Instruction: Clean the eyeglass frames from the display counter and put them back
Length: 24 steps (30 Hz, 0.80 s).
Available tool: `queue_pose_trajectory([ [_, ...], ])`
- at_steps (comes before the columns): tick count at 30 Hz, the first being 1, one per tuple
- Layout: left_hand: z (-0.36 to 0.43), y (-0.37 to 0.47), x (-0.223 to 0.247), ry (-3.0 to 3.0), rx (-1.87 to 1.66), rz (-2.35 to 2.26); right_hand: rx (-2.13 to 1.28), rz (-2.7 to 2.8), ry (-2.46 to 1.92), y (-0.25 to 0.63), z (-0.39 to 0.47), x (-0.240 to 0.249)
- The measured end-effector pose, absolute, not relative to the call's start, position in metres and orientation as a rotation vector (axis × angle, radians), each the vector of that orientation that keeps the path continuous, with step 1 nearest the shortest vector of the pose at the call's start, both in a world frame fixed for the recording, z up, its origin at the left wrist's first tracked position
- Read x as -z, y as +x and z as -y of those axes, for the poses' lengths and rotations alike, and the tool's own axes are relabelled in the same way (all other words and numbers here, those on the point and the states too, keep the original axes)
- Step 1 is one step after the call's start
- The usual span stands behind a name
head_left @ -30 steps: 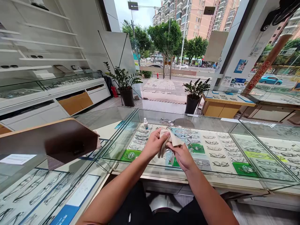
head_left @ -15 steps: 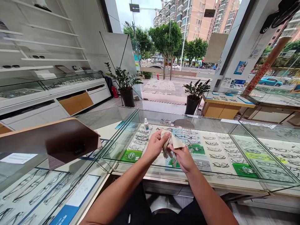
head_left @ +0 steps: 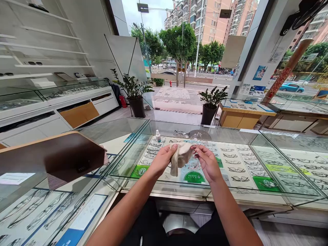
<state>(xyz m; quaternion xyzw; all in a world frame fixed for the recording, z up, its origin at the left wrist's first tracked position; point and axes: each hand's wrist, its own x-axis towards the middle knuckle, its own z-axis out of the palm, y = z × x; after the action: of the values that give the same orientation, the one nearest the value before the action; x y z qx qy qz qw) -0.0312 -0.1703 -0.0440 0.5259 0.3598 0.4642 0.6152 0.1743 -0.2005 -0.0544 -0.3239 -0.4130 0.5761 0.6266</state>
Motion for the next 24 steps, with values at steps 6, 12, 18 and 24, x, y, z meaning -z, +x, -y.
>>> queue_pose_trajectory([
  [6, 0.183, -0.027, 0.044, 1.354, -0.905, -0.776, -1.277, 0.974, -0.732, 0.168, 0.194, 0.055],
  [12, 0.193, -0.016, 0.046, 1.278, -0.804, -0.702, -1.36, 0.899, -0.701, 0.152, 0.195, 0.062],
  [18, 0.197, -0.009, 0.047, 1.256, -0.892, -0.663, -1.4, 0.804, -0.678, 0.146, 0.198, 0.061],
  [24, 0.201, 0.001, 0.05, 1.276, -0.989, -0.668, -1.333, 0.811, -0.675, 0.14, 0.202, 0.056],
])
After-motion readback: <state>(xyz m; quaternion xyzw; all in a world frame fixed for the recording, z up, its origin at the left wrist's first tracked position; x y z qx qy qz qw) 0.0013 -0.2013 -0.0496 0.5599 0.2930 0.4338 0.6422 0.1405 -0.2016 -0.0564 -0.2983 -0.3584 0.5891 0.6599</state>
